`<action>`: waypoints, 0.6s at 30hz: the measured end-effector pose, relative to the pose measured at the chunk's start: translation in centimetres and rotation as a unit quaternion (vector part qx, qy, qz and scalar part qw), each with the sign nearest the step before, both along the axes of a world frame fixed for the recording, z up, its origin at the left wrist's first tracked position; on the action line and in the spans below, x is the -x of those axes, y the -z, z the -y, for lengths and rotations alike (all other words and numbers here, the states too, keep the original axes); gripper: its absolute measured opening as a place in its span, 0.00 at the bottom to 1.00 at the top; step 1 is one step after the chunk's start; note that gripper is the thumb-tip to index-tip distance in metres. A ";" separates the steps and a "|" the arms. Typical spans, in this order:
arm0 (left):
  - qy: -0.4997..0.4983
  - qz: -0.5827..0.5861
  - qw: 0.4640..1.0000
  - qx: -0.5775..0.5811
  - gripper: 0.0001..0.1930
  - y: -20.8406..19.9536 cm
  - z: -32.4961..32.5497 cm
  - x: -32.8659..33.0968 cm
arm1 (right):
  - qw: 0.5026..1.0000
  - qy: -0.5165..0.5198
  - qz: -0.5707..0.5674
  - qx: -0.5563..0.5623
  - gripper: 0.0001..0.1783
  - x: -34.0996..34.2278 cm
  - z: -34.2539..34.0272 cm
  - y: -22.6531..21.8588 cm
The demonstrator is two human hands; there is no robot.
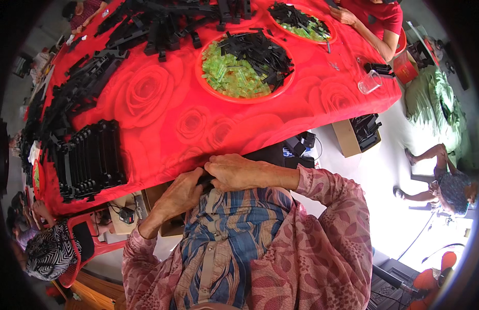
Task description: The person assembles bubble levels by inserting small vials and clips into black plastic housings by hand, pressing the components together, and stacking the finished housings on the table.
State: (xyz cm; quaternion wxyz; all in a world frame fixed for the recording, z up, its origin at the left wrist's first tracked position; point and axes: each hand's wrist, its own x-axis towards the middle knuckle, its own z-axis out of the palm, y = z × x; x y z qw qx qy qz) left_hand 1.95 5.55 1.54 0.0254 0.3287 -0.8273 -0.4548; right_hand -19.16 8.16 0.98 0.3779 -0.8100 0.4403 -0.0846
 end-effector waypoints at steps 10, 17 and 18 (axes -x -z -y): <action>0.011 0.104 0.994 0.037 0.14 -0.9 -0.3 1.4 | 0.999 -0.051 -0.019 -0.002 0.20 0.1 -0.1 0.0; 0.034 0.094 0.992 0.073 0.11 -0.4 0.0 1.1 | 0.994 -0.030 -0.039 0.093 0.19 -0.3 -0.8 0.3; 0.034 0.078 0.993 0.086 0.10 -0.3 0.1 1.0 | 0.994 -0.027 -0.040 0.097 0.19 -0.3 -0.9 0.3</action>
